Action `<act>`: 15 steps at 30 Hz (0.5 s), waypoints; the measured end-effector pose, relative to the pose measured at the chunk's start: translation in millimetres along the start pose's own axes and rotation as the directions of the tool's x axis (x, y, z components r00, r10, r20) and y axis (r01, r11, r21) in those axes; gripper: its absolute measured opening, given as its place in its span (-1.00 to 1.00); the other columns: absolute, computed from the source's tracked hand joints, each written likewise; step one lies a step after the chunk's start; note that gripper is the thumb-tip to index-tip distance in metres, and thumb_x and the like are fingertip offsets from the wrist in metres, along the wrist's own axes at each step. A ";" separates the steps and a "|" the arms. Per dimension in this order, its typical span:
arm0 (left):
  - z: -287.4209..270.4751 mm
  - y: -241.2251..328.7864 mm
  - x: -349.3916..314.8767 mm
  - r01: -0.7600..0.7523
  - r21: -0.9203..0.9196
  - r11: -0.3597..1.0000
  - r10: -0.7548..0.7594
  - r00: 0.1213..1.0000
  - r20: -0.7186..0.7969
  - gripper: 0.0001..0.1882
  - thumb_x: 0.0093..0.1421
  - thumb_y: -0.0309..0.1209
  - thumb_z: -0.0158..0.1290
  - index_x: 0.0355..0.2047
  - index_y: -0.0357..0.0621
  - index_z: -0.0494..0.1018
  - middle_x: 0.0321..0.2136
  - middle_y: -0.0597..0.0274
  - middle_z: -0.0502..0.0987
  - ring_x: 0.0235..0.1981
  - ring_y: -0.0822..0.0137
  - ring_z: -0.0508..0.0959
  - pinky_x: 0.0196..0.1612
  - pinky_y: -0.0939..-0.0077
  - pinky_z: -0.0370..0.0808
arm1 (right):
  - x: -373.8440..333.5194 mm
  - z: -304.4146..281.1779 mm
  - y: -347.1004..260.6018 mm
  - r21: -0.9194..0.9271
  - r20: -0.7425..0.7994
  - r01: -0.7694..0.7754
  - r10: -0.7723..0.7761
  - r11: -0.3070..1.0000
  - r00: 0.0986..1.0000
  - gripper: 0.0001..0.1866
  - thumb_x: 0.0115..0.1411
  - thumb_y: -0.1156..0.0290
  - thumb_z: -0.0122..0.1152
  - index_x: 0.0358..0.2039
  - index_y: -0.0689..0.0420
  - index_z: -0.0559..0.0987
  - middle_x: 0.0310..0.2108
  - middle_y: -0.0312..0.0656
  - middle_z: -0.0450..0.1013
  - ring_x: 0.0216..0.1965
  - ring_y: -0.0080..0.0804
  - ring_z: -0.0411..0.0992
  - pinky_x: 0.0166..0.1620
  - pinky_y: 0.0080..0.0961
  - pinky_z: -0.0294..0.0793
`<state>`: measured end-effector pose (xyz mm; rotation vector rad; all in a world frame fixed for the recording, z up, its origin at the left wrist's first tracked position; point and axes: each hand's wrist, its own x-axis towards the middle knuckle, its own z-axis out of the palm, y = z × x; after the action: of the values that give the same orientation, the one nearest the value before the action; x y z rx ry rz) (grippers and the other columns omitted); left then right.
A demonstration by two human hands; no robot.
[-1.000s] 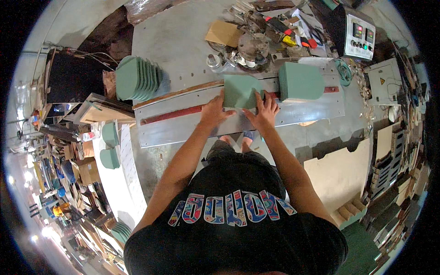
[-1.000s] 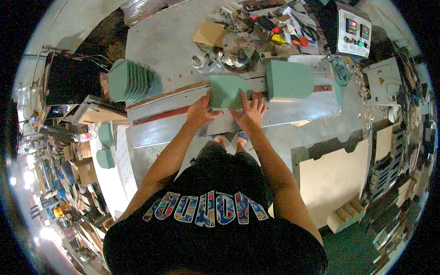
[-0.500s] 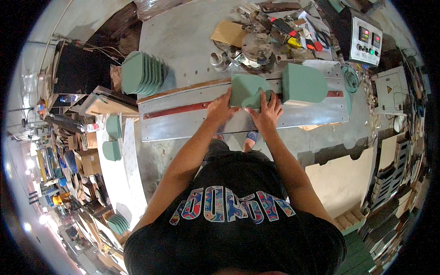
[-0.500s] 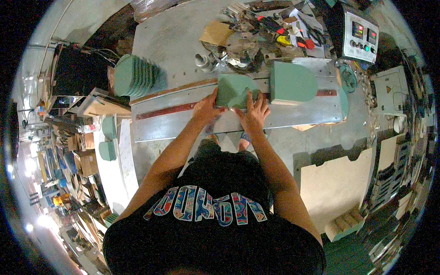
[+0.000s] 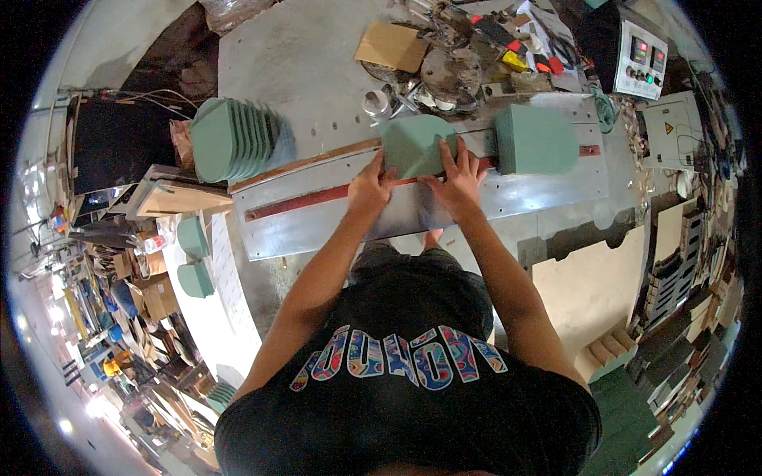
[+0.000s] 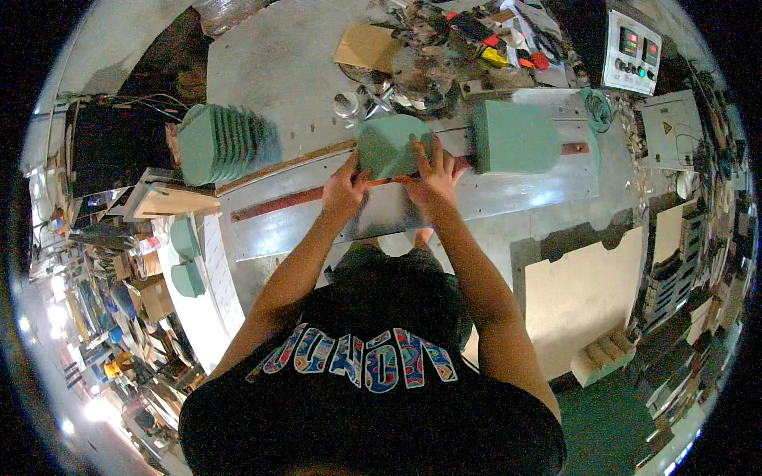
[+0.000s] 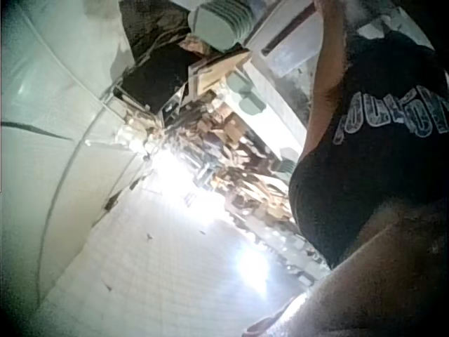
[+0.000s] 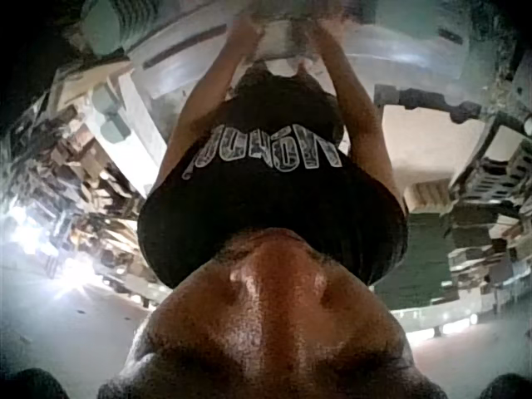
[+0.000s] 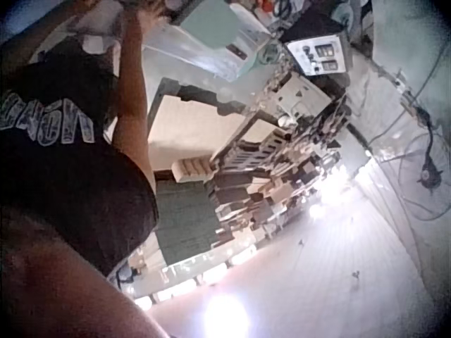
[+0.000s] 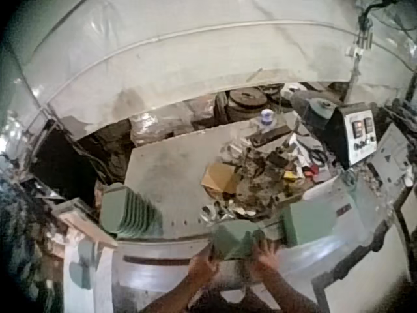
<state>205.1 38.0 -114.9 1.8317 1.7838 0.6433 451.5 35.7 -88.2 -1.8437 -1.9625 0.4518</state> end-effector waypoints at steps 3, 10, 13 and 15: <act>-50.6 12.3 29.3 0.133 0.016 0.991 -0.134 0.988 0.082 -0.26 0.24 -0.04 0.35 0.33 -0.11 0.44 0.07 -0.05 0.61 0.07 -0.09 0.61 0.15 0.01 0.54 | 8.4 7.4 -21.4 -0.011 0.006 -0.016 0.016 1.000 1.000 0.14 -0.07 -0.05 0.67 0.53 -0.21 0.32 0.58 -0.06 0.05 0.39 0.13 0.19 0.36 0.26 0.12; -96.5 -43.3 101.1 -0.242 0.149 0.959 0.218 0.963 0.158 -0.31 0.05 0.03 0.44 0.20 0.20 0.62 0.16 0.12 0.48 0.18 -0.06 0.43 0.30 -0.05 0.35 | 8.0 25.7 -49.1 -0.003 0.030 0.010 -0.010 1.000 1.000 0.15 -0.09 -0.02 0.70 0.53 -0.22 0.33 0.58 -0.03 0.07 0.37 0.12 0.21 0.33 0.26 0.12; -104.9 -58.6 106.0 -0.233 0.144 0.962 0.194 0.950 0.246 -0.35 0.03 0.05 0.44 0.14 0.21 0.67 0.14 0.17 0.48 0.18 -0.04 0.43 0.31 -0.05 0.34 | 7.5 31.0 -62.8 0.005 0.031 0.010 -0.010 1.000 0.999 0.16 -0.09 -0.01 0.70 0.53 -0.22 0.33 0.58 -0.03 0.07 0.37 0.14 0.23 0.32 0.25 0.14; -108.7 -66.7 103.3 -0.208 0.140 0.968 0.167 0.952 0.258 -0.36 0.02 0.06 0.45 0.11 0.17 0.69 0.14 0.20 0.49 0.18 -0.02 0.43 0.31 -0.02 0.34 | 6.4 37.3 -69.1 -0.012 0.023 0.025 -0.025 1.000 0.999 0.16 -0.08 -0.06 0.67 0.54 -0.23 0.31 0.58 -0.03 0.07 0.36 0.14 0.24 0.30 0.25 0.15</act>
<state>87.1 145.3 -76.0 2.1106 1.5527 0.3246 372.8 38.6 -85.6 -1.8268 -2.0053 0.4563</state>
